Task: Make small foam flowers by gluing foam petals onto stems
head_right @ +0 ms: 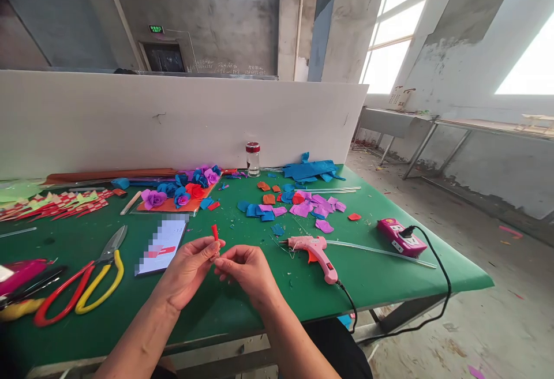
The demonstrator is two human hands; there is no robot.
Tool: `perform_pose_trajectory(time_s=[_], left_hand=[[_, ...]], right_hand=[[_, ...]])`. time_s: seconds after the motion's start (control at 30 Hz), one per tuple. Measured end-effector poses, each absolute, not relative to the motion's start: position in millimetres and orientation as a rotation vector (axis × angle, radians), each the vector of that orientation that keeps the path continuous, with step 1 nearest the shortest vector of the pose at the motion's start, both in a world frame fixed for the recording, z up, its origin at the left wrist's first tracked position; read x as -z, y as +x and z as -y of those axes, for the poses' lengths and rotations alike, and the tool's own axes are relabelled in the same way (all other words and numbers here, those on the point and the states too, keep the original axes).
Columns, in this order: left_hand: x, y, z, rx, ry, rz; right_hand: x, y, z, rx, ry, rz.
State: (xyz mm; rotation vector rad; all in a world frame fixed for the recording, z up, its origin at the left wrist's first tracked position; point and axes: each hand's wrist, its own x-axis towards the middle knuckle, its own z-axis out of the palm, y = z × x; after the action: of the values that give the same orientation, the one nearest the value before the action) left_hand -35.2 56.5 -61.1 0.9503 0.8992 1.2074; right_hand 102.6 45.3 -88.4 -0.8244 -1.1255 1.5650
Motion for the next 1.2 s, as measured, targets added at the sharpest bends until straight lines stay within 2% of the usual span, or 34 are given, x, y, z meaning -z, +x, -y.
perform_pose_trajectory(time_s=[0.57,0.8,1.03,1.2], left_hand=[[67,-41,-60,-1.323,0.889,-0.916],[63,-40,-58,-1.333,0.910,-0.929],[65,-40,-59,-1.357,0.920,-0.966],[63,-41,-59,-1.386,0.938,-1.000]], right_hand=[[87,114,-49,-1.207,-0.973,1.310],[83,118,-51,-1.092,-1.004,1.229],[75,128,-47,-0.812,-1.032,1.034],[72,140,-45,-0.779,-1.020,0.936]])
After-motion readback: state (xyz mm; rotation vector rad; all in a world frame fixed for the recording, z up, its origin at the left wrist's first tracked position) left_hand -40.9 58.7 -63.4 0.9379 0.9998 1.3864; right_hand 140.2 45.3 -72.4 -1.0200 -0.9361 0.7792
